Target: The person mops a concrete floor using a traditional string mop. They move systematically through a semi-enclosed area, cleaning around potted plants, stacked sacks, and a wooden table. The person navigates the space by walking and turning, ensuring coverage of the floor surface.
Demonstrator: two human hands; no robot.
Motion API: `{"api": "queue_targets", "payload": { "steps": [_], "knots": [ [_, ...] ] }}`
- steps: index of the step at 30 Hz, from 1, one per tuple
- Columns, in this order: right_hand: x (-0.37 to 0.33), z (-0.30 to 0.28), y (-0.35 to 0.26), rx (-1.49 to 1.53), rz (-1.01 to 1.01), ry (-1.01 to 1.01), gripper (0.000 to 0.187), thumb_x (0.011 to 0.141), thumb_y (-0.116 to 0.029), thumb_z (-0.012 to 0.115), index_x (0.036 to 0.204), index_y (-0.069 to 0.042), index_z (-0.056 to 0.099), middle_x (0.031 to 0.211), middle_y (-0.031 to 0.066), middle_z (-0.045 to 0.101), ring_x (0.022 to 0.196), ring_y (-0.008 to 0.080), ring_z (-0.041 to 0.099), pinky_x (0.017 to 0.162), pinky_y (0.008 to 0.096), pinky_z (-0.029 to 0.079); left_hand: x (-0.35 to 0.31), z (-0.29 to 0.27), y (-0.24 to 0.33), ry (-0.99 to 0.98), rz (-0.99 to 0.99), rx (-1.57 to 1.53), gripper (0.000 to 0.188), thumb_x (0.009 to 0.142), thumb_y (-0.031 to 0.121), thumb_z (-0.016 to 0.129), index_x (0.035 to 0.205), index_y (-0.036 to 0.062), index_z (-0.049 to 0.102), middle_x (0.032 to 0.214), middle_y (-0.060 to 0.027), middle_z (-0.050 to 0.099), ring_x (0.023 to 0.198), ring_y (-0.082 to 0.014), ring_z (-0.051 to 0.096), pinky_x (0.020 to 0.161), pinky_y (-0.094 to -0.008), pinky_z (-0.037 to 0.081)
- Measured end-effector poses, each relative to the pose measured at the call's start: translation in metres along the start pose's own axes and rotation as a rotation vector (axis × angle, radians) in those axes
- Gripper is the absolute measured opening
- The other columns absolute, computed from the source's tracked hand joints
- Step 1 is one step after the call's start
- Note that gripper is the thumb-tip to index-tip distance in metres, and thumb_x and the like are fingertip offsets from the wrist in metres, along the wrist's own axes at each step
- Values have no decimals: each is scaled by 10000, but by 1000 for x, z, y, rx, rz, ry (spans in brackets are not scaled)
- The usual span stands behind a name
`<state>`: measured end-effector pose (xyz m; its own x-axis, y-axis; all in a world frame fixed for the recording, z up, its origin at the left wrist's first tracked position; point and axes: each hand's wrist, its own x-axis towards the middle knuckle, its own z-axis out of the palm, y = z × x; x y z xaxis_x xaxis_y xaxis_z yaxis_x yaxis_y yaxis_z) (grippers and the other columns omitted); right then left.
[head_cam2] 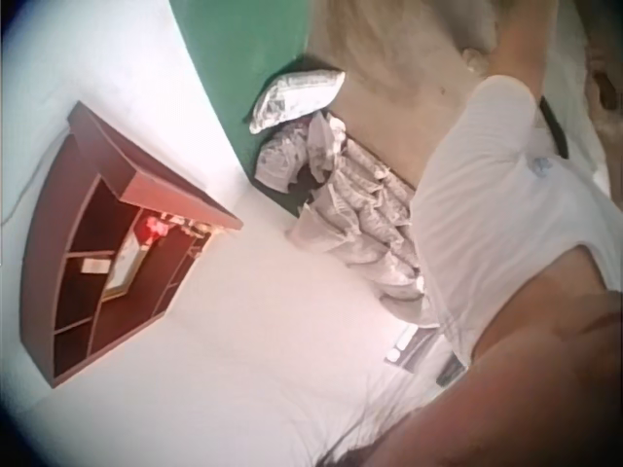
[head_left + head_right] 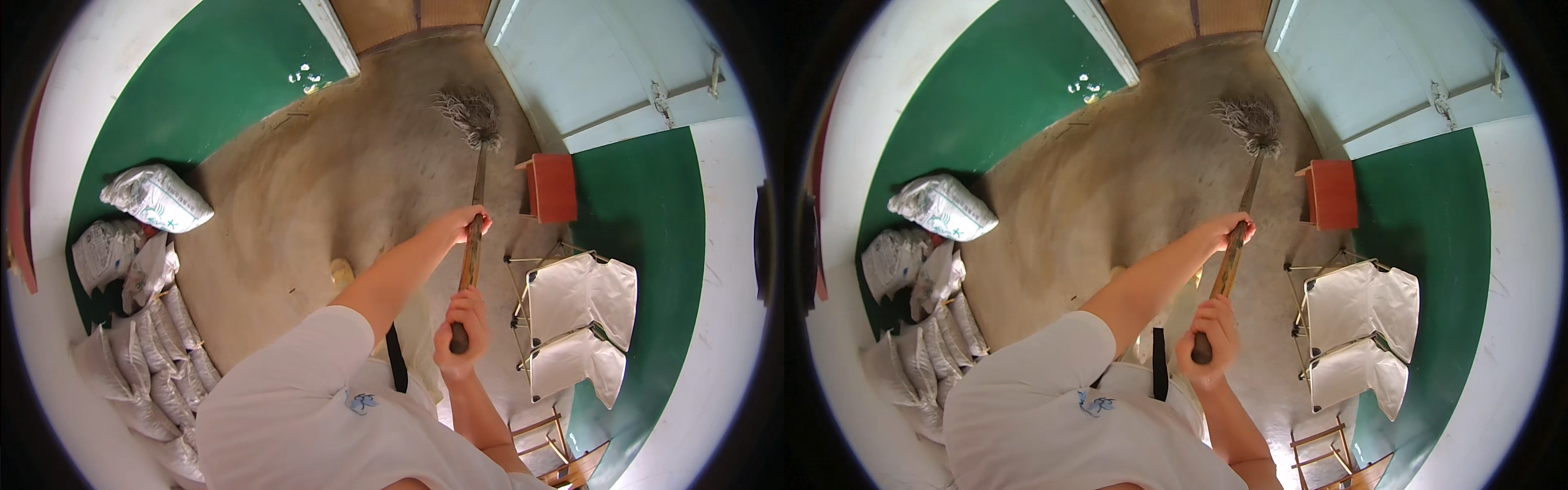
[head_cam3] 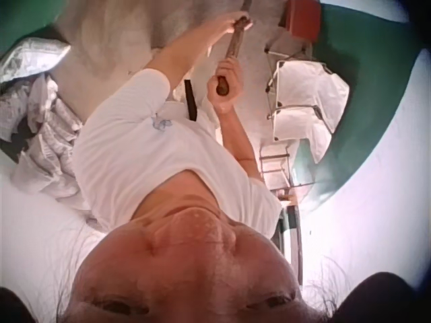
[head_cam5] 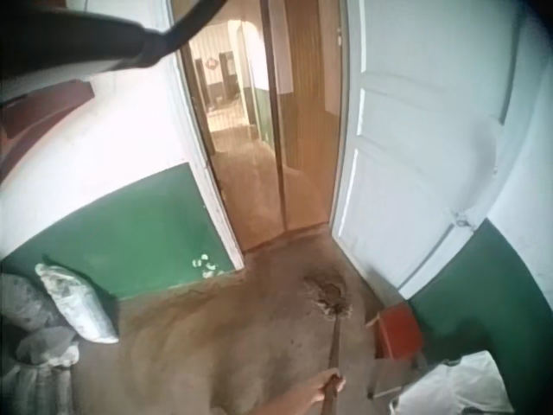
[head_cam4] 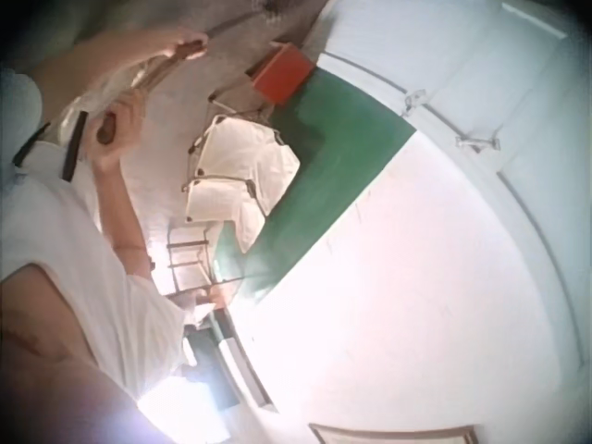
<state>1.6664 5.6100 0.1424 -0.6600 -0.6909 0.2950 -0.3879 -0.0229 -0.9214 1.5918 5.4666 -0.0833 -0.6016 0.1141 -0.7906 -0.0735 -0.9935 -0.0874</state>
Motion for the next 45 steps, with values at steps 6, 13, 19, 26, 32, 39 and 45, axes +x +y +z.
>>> {"api": "queue_targets", "payload": {
  "steps": [6, 13, 19, 26, 32, 39, 45],
  "knots": [
    [-2, -23, -18, 39, -147, -70, 95, 648, -92, 504, 594, -17, 482, 576, 100, 503, 607, 282, 539, 740, 427, 467, -26, -12, -22, -14, 71, 41, 147, 786, 59, 554, 675, 37, 461, 561, -65, 484, 470, -163, 482, 464, -256, 456],
    [-13, 18, -70, 302, -143, -12, 187, 703, -128, 525, 561, -11, 494, 570, 95, 524, 578, 246, 549, 676, 401, 488, -113, -84, -6, -69, 303, -4, 123, 784, 50, 541, 689, 20, 469, 617, -90, 504, 581, -193, 527, 576, -297, 477],
    [-78, 85, -108, 526, 14, -168, 169, 695, -96, 494, 574, 20, 514, 596, 116, 540, 587, 216, 536, 659, 373, 484, -211, -229, -26, -4, 389, -258, 94, 784, 49, 525, 724, -3, 475, 719, -121, 527, 699, -228, 543, 686, -322, 480],
    [-189, 224, -116, 685, 320, -505, 161, 721, -89, 498, 678, 52, 563, 697, 106, 597, 625, 147, 532, 599, 262, 438, -326, -481, -66, 140, 571, -288, 37, 777, 55, 524, 773, 20, 516, 746, -89, 555, 743, -215, 552, 724, -309, 471],
    [-272, 318, -115, 807, 542, -687, 128, 730, -50, 504, 667, 45, 562, 658, 84, 573, 622, 134, 516, 597, 242, 417, -386, -639, -123, 397, 642, -713, 87, 845, 92, 487, 805, 15, 490, 789, -82, 555, 723, -184, 564, 658, -295, 514],
    [-326, 319, -110, 737, 650, -920, 91, 733, -11, 507, 700, 37, 577, 696, 59, 583, 672, 124, 515, 641, 243, 419, -423, -642, -188, 586, 423, -741, 148, 853, 103, 460, 729, 37, 415, 665, -49, 485, 569, -136, 507, 548, -259, 513],
    [-316, 208, -100, 716, 634, -611, 92, 737, -22, 514, 690, 39, 565, 673, 53, 570, 626, 109, 497, 596, 237, 405, -382, -569, -211, 360, 410, -415, 128, 830, 134, 500, 745, 48, 459, 716, -61, 526, 676, -173, 551, 667, -293, 520]
  ]
}}
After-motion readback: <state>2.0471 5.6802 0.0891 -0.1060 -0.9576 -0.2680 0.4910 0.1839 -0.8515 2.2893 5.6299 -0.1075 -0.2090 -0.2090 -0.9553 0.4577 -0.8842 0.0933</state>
